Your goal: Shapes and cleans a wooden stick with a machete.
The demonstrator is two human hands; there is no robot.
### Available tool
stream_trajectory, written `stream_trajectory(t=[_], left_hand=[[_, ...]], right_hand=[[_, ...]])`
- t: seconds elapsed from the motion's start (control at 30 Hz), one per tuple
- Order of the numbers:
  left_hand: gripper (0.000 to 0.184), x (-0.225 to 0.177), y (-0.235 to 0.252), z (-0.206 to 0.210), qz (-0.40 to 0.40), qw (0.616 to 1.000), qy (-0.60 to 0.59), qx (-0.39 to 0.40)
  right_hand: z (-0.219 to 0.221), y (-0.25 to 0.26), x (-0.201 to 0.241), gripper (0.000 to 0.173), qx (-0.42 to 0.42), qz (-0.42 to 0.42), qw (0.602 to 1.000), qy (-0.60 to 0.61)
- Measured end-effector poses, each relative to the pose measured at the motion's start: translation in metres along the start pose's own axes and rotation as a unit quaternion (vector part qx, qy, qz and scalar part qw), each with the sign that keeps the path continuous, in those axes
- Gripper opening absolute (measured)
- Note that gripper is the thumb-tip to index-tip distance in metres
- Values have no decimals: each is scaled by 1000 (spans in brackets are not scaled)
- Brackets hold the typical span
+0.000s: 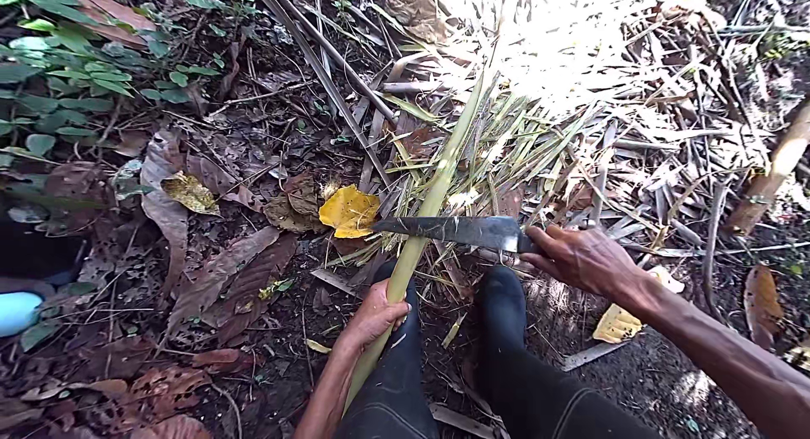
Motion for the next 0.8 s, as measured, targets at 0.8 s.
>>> stream_trajectory(t=[0.8], left_hand=[[27, 3, 0, 1, 15, 999, 40, -27]], right_hand=[[-21, 25, -40, 47, -20, 93, 995, -6]])
Point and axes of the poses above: each hand's wrist, its own y-axis towards the middle knuckle, its own z-axis out of the palm, x = y × z, the point moved 4 cm from there along y, towards the middle knuckle, and after that the axes turned 6 degrees about -z, right-handed, at the moved point
